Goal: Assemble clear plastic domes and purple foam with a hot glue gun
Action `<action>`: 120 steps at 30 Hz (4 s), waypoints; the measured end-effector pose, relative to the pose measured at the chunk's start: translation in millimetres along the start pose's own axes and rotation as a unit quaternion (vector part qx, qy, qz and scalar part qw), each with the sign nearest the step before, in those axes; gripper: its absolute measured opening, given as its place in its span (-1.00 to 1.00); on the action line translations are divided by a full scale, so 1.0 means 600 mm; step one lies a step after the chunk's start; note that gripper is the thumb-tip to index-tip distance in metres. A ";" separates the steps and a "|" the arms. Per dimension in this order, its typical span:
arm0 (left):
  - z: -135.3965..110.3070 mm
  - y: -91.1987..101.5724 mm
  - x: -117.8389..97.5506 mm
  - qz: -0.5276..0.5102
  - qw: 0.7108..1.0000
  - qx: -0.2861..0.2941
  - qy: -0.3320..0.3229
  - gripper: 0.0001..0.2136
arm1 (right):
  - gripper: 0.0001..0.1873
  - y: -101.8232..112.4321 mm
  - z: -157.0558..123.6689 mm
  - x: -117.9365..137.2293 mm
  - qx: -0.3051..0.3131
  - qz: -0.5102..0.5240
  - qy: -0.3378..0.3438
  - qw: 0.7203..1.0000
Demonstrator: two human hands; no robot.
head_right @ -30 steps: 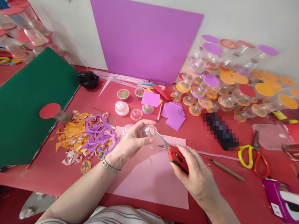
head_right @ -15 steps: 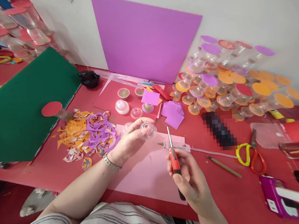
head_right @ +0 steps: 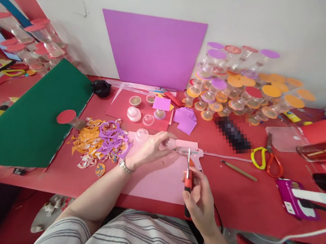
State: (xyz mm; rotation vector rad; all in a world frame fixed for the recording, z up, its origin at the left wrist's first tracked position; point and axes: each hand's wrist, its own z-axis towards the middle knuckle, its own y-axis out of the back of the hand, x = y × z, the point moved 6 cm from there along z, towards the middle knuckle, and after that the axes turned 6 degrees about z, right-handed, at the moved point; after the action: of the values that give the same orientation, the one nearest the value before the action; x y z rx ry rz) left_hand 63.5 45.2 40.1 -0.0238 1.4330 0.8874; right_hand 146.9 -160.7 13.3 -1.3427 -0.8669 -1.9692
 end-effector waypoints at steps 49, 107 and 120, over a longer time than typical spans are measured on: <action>-0.013 0.085 -0.002 0.049 0.971 -0.223 -0.073 -0.49 | -0.59 -0.062 0.020 -0.013 0.115 -0.229 0.279 0.926; -0.010 0.189 0.131 0.298 0.904 -0.204 0.228 -0.57 | -0.57 -0.064 0.014 -0.009 0.176 -0.274 0.254 0.911; -0.013 0.196 0.138 0.312 0.905 -0.199 0.211 -0.45 | -0.63 -0.068 0.014 -0.008 0.168 -0.281 0.245 0.912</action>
State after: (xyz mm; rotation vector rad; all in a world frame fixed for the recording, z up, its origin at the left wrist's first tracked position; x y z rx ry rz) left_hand -15.6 164.7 24.7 -0.0713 1.6619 1.7856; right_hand 121.4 -128.8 3.6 -0.3781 -1.3535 -2.2829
